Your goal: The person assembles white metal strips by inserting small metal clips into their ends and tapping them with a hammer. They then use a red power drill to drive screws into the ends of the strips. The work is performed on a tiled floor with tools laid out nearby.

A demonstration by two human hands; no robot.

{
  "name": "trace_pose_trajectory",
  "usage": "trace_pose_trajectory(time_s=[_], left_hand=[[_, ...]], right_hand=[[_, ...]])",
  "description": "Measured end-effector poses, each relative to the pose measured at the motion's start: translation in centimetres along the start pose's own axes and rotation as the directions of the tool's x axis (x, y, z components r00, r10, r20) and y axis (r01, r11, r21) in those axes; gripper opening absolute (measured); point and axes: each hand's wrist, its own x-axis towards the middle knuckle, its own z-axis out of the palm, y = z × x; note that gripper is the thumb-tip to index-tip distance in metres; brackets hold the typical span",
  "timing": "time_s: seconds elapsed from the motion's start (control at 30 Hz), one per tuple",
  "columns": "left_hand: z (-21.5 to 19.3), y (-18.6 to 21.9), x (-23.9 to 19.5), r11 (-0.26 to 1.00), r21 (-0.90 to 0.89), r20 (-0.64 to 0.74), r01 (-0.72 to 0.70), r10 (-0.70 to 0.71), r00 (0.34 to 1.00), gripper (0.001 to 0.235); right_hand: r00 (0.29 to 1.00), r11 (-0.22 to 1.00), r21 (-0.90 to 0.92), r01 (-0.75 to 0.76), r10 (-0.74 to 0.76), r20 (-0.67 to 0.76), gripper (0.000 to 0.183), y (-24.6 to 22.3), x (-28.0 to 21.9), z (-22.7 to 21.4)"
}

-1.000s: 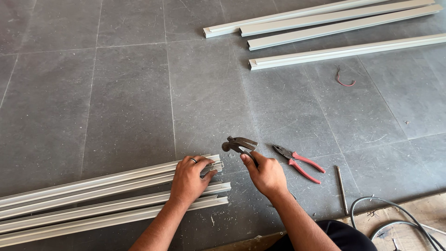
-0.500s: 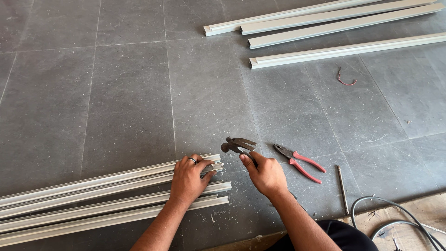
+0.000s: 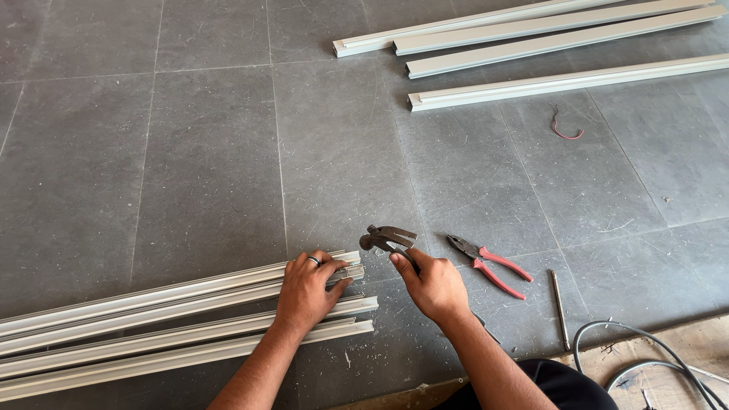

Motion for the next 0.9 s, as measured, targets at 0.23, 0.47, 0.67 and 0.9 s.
trace_pose_trajectory(time_s=[0.23,0.47,0.67,0.9], left_hand=[[0.0,0.0,0.0,1.0,-0.019,-0.003,0.001,-0.001,1.0,0.034],[0.4,-0.4,-0.1,0.999,-0.032,-0.015,0.012,-0.012,1.0,0.037],[0.3,-0.4,-0.1,0.999,-0.046,-0.007,0.024,-0.024,1.0,0.033],[1.1,-1.3,-0.2,0.997,-0.036,-0.062,-0.071,0.069,0.996,0.036]], right_hand=[[1.0,1.0,-0.003,0.028,-0.028,-0.008,0.056,-0.3,-0.1,-0.2],[0.984,0.974,-0.148,0.169,-0.158,0.083,0.049,-1.9,-1.3,-1.2],[0.975,0.934,-0.301,0.192,-0.147,0.166,0.048,-3.9,-2.0,-1.2],[0.885,0.892,0.144,0.429,-0.383,-0.266,0.03,-3.0,-3.2,-2.0]])
